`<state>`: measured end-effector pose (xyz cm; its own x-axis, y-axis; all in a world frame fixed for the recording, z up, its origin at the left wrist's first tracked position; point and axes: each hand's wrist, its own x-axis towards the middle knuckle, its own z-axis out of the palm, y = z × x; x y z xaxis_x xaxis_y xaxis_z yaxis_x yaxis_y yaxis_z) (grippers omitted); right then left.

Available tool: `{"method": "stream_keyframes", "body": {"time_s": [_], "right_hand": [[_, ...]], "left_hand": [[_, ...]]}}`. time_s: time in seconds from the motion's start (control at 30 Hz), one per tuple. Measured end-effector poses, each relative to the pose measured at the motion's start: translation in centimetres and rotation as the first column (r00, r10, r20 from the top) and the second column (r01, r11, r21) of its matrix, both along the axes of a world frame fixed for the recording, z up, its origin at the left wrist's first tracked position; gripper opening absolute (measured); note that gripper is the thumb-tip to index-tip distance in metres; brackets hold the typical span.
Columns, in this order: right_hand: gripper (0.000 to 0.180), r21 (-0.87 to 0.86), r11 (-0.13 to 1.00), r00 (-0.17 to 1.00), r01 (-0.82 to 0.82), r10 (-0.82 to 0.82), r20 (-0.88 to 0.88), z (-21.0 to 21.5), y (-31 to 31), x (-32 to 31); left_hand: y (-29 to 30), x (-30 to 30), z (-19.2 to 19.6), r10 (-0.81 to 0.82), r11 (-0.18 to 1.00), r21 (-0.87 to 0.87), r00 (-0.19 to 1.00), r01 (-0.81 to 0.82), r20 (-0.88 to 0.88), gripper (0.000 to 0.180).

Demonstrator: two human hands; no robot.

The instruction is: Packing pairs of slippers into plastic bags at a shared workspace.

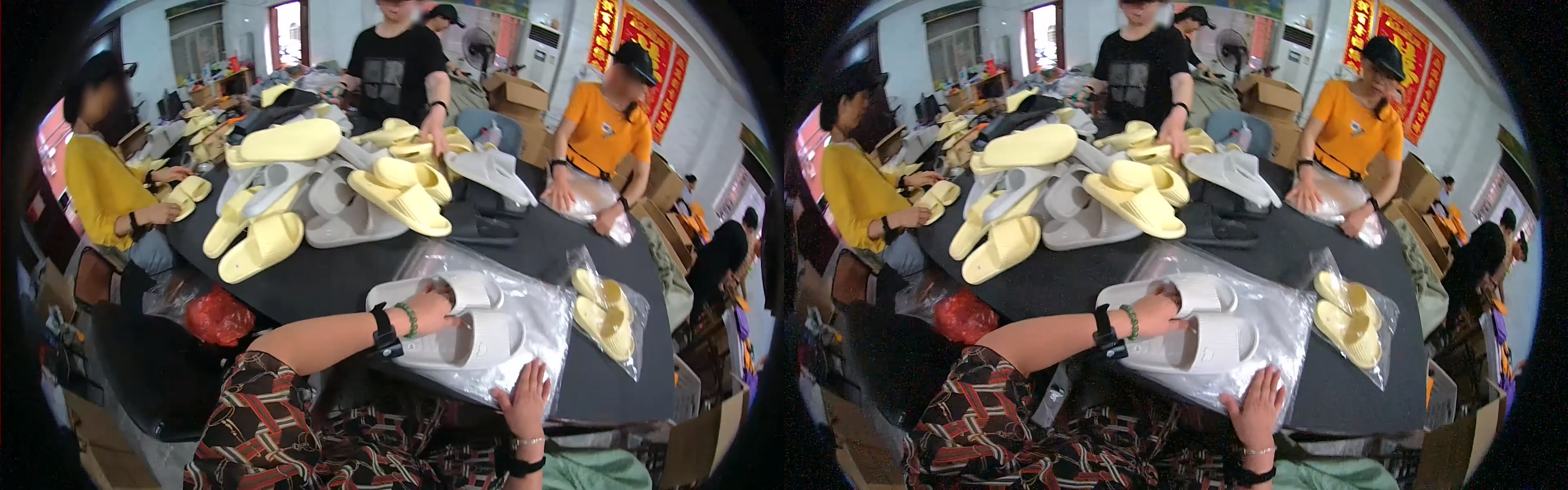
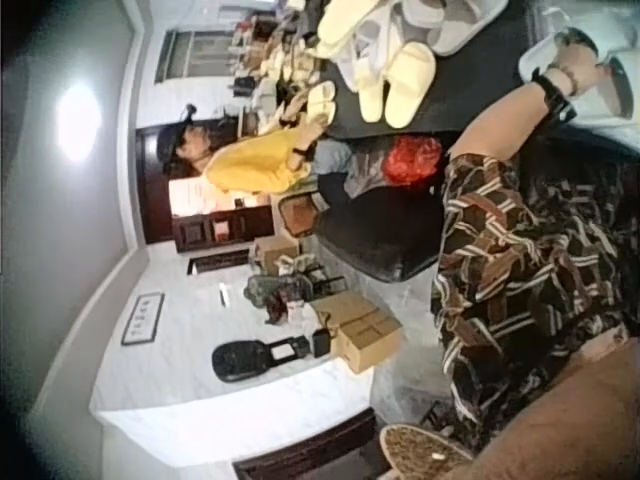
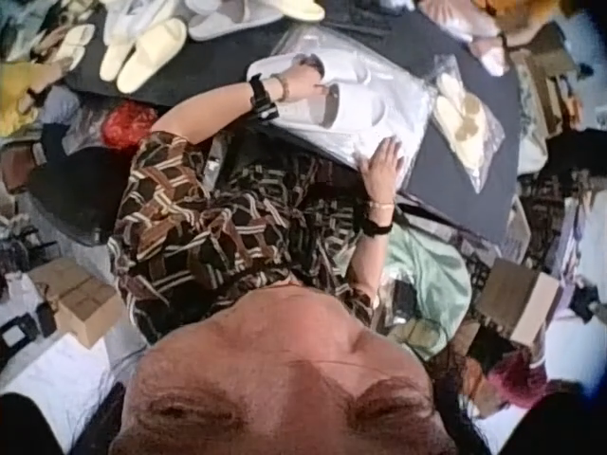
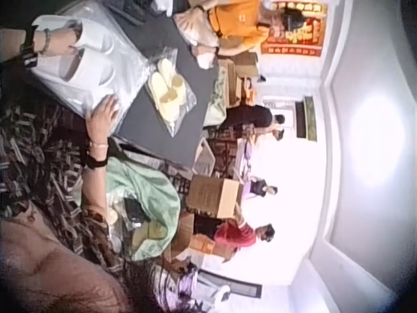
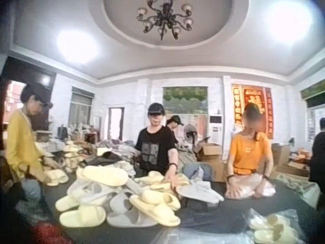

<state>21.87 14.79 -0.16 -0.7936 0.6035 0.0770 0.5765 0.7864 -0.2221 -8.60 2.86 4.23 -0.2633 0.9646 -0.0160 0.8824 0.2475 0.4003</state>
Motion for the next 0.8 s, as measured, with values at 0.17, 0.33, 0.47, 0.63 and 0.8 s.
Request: {"method": "stream_keyframes", "body": {"time_s": [0.17, 0.33, 0.47, 0.63, 0.8], "right_hand": [[0.102, -0.004, 1.000, 1.000, -0.021, 0.021, -0.005, -0.1, 0.3, 0.4], [0.100, -0.013, 0.999, 1.000, -0.031, 0.031, -0.002, -0.2, 0.4, 0.8], [0.088, 0.174, 0.981, 0.997, -0.081, 0.082, 0.003, 0.9, -0.4, 0.6], [0.088, 0.161, 0.986, 0.998, -0.052, 0.049, 0.027, 1.2, -0.5, 0.7], [0.086, 0.199, 0.975, 0.995, -0.099, 0.091, 0.050, 0.0, -0.3, 0.5]], "left_hand": [[-5.0, -1.6, 0.2, 0.039, 0.998, 0.041, 0.998, -0.037, -0.045, 0.051], [-9.2, -5.9, 6.1, 0.078, 0.997, 0.027, 0.947, -0.073, -0.310, 0.052], [-11.6, -15.4, 15.0, 0.278, 0.948, 0.300, 0.722, -0.101, -0.634, 0.051], [-14.9, -27.7, 25.0, 0.666, 0.720, 0.409, 0.396, -0.560, -0.632, 0.048], [-18.0, -32.3, 19.1, 0.846, 0.476, 0.271, 0.352, -0.836, -0.400, 0.052]]}}
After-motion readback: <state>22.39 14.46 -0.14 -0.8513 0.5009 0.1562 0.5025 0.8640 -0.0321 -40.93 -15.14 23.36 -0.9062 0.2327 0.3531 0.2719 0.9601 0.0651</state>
